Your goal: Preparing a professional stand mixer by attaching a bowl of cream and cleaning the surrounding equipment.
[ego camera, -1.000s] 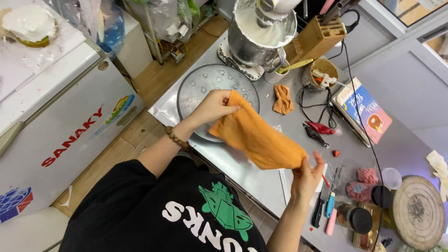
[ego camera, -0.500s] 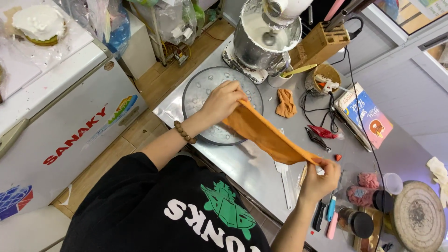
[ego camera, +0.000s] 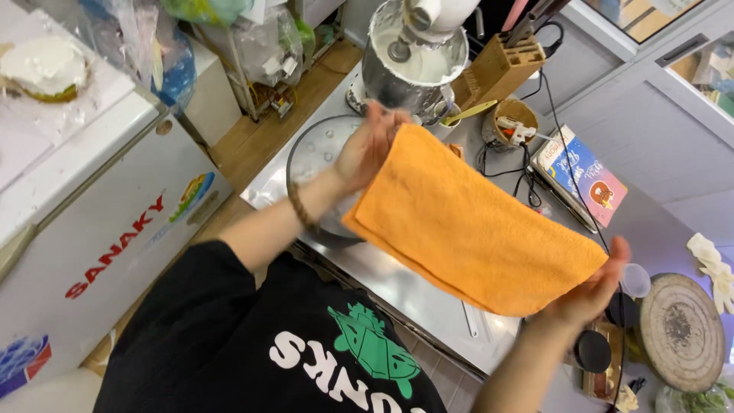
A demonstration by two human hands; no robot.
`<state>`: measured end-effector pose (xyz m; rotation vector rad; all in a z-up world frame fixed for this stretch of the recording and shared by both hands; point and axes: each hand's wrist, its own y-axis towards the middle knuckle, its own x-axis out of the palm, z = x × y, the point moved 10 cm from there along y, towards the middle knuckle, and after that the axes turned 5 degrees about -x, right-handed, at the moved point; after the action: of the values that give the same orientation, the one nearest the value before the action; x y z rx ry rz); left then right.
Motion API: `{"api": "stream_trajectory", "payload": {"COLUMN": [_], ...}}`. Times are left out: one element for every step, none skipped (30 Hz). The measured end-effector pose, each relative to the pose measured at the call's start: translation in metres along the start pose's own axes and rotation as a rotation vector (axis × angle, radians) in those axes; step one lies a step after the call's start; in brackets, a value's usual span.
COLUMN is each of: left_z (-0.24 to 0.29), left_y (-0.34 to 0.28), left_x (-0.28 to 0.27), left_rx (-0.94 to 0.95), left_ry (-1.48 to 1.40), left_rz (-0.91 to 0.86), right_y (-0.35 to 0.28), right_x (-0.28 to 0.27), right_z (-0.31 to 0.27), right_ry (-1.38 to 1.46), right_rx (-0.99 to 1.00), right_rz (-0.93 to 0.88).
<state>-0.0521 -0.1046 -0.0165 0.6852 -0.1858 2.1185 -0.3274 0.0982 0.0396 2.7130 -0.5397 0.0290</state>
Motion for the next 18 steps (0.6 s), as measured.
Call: {"api": "stream_trajectory", "payload": {"left_z": [-0.013,-0.045,-0.092,-0.138,-0.135,-0.134,-0.133,-0.15,-0.168,-0.186,-0.206,-0.226,-0.245,-0.258,-0.245,-0.231,-0.213,-0.199], "left_y": [-0.004,-0.016,-0.028,-0.04,-0.047,-0.056,-0.066,-0.064,-0.064,-0.062,-0.053,-0.047,-0.042,-0.043,-0.041,-0.038,-0.04,-0.039], "left_x": [0.013,0.013,0.014,0.018,0.03,0.037,0.044,0.044,0.043,0.043,0.059,0.066,0.073,0.091,0.099,0.123,0.133,0.151], "left_rx": [0.013,0.005,-0.146,-0.302,-0.313,-0.326,-0.336,-0.355,-0.372,-0.39,-0.409,-0.408,-0.403,-0.423,-0.224,0.005,-0.001,-0.02], "left_ry": [-0.593,-0.593,-0.745,-0.892,-0.889,-0.762,-0.634,-0.636,-0.675,-0.713,-0.713,-0.536,-0.357,-0.358,0.161,0.671,0.664,0.672], "left_rz": [-0.053,-0.063,-0.038,-0.015,-0.027,0.007,0.038,0.032,0.05,0.066,0.056,0.13,0.198,0.188,0.213,0.213,0.198,0.088], "right_y": [0.001,-0.019,-0.043,-0.071,-0.093,-0.113,-0.128,-0.141,-0.147,-0.147,-0.161,-0.17,-0.176,-0.189,-0.182,-0.143,-0.164,-0.168], "right_x": [0.021,0.028,0.036,0.043,0.035,0.03,0.026,0.035,0.043,0.046,0.063,0.058,0.031,0.07,0.093,0.096,0.088,0.085], "right_z": [0.0,0.04,0.079,0.113,0.148,0.183,0.219,0.214,0.216,0.218,0.255,0.292,0.32,0.287,0.25,0.223,0.221,0.224], "right_ry": [0.069,0.131,0.193,0.255,0.318,0.381,0.446,0.442,0.535,0.629,0.723,0.818,0.914,1.009,1.106,1.201,1.195,1.159], "right_rx": [0.019,0.04,0.06,0.077,0.093,0.111,0.129,0.129,0.165,0.195,0.223,0.249,0.274,0.298,0.32,0.338,0.329,0.3], "right_rz": [0.041,0.082,0.124,0.167,0.209,0.253,0.296,0.315,0.347,0.38,0.412,0.446,0.48,0.511,0.542,0.565,0.58,0.565]}}
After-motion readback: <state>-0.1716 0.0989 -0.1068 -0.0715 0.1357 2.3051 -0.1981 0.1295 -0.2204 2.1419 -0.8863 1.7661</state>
